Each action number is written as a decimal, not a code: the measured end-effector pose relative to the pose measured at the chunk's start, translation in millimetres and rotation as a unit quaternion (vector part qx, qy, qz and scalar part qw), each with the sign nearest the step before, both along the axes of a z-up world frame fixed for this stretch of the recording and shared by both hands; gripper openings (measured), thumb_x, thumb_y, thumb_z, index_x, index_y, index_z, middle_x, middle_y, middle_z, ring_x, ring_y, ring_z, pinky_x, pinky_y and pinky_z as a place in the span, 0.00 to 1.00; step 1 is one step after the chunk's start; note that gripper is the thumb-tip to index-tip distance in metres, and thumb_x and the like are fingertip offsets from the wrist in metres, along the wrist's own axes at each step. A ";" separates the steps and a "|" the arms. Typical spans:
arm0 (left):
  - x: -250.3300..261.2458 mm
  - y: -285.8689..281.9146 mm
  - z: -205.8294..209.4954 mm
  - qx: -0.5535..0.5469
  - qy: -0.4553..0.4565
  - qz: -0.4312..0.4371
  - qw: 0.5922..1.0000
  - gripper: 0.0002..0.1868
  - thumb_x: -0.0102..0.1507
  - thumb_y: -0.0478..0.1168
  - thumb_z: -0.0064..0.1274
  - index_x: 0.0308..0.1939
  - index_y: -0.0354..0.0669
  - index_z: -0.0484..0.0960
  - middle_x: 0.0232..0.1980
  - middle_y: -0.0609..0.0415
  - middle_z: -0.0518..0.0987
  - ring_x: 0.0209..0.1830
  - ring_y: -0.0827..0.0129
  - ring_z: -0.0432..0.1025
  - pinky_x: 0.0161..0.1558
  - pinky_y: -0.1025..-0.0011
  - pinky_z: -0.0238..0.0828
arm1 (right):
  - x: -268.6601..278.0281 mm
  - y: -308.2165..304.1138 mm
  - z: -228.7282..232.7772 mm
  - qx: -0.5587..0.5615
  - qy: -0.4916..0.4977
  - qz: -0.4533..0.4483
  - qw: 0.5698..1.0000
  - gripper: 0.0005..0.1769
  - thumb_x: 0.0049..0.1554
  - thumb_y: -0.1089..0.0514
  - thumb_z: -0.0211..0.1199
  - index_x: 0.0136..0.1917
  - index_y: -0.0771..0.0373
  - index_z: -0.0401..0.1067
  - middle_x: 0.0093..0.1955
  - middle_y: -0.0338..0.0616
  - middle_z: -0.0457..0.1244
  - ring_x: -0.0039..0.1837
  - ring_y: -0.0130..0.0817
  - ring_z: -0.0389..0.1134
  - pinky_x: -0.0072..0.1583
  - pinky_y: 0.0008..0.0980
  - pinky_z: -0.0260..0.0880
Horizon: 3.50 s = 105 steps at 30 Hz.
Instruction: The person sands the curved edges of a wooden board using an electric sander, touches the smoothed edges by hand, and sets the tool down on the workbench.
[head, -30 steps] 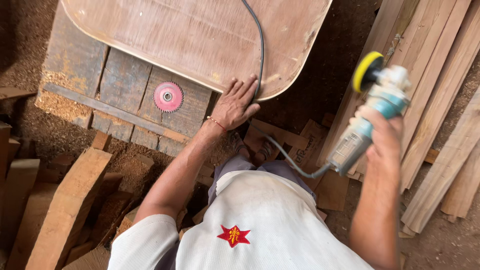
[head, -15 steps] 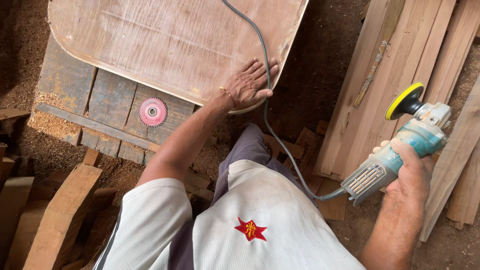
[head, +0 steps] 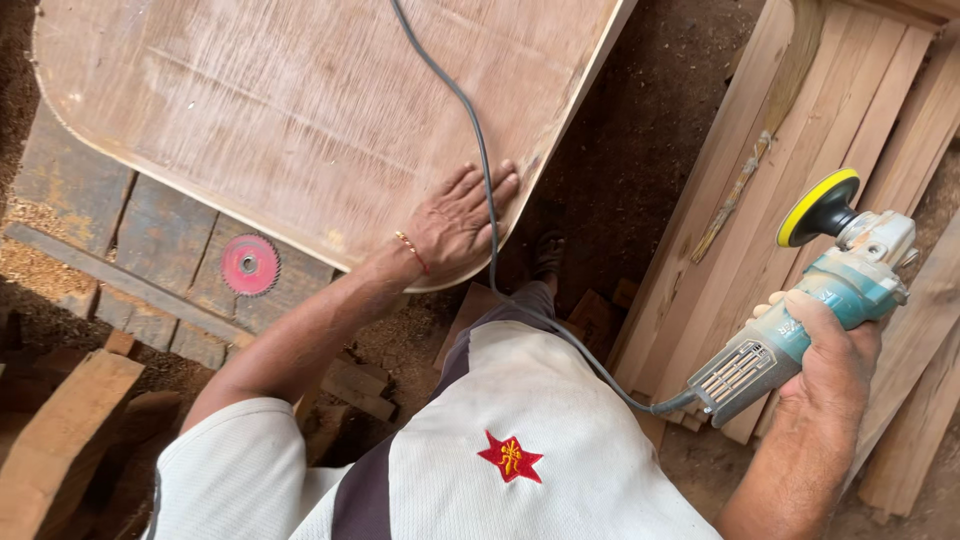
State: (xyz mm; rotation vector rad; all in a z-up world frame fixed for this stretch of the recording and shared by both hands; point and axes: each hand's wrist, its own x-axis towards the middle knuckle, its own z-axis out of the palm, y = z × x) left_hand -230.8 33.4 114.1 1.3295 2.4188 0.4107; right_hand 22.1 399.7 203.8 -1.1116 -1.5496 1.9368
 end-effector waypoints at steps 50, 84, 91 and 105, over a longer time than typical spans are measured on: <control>-299.1 377.1 -26.5 -0.021 0.096 0.231 0.968 0.53 0.65 0.79 0.20 0.82 0.47 0.48 0.85 0.51 0.46 0.84 0.58 0.40 0.81 0.59 0.28 | -391.2 406.6 0.4 0.003 -0.080 0.234 0.969 0.32 0.49 0.65 0.69 0.67 0.63 0.67 0.48 0.40 0.65 0.42 0.32 0.71 0.43 0.33 0.76; -504.3 535.8 -28.4 -0.037 0.110 0.215 0.970 0.55 0.65 0.80 0.19 0.81 0.41 0.48 0.84 0.47 0.47 0.83 0.58 0.44 0.81 0.57 0.30 | -602.8 563.3 -3.6 0.023 -0.099 0.198 0.975 0.36 0.47 0.65 0.72 0.67 0.65 0.64 0.49 0.41 0.65 0.41 0.31 0.70 0.42 0.32 0.76; -506.5 551.2 -10.9 -0.043 0.050 0.235 0.970 0.53 0.65 0.79 0.19 0.81 0.44 0.50 0.84 0.48 0.47 0.83 0.57 0.43 0.81 0.58 0.29 | -664.0 587.1 1.3 0.035 -0.074 0.273 0.959 0.32 0.47 0.64 0.72 0.65 0.64 0.67 0.48 0.40 0.64 0.42 0.27 0.70 0.44 0.30 0.77; -647.2 644.7 -40.3 0.000 0.150 0.199 0.968 0.53 0.65 0.78 0.30 0.80 0.41 0.51 0.83 0.50 0.51 0.79 0.56 0.53 0.79 0.55 0.35 | -737.7 589.7 9.0 0.035 -0.094 0.271 0.957 0.30 0.47 0.64 0.72 0.62 0.65 0.66 0.45 0.42 0.64 0.40 0.30 0.70 0.41 0.32 0.76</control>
